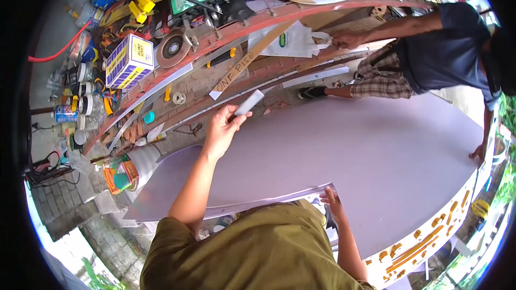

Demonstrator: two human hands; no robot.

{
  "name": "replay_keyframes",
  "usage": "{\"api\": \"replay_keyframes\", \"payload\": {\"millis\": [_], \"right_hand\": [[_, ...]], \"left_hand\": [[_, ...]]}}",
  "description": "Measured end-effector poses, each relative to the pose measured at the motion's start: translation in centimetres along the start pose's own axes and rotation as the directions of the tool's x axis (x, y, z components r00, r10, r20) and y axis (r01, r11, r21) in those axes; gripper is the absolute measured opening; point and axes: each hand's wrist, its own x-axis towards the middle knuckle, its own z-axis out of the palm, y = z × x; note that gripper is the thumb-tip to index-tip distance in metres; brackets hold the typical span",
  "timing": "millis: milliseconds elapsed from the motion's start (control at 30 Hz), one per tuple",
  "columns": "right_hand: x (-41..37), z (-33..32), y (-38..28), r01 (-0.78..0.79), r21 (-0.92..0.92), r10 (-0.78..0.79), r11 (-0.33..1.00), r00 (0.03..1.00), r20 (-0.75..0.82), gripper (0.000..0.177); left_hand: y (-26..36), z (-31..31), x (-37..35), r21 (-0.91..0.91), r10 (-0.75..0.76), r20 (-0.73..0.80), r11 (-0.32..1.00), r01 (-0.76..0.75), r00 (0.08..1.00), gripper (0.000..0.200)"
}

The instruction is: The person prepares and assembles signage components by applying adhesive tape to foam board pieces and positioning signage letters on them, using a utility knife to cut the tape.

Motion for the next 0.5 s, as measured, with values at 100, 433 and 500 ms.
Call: {"api": "replay_keyframes", "payload": {"millis": [100, 433, 500], "right_hand": [[-4.5, 1.7, -3.1, 0.194, -0.366, -0.167, 0.910, 0.980, 0.105, 0.049], [-10.7, 8.4, -18.7, 0.780, -0.429, -0.848, 0.456, 0.527, 0.056, 0.042], [-10.2, 9.3, -19.9, 0.788, -0.389, -0.846, 0.477, 0.532, 0.041, 0.037]], "left_hand": [[3.3, 1.3, -1.8, 0.329, 0.141, 0.064, 0.932, -0.154, 0.988, 0.020], [9.4, 4.5, -7.5, 0.336, 0.025, 0.266, 0.935, -0.117, 0.964, 0.018], [9.9, 5.3, -8.6, 0.331, 0.057, 0.312, 0.929, -0.165, 0.948, 0.016]]}}
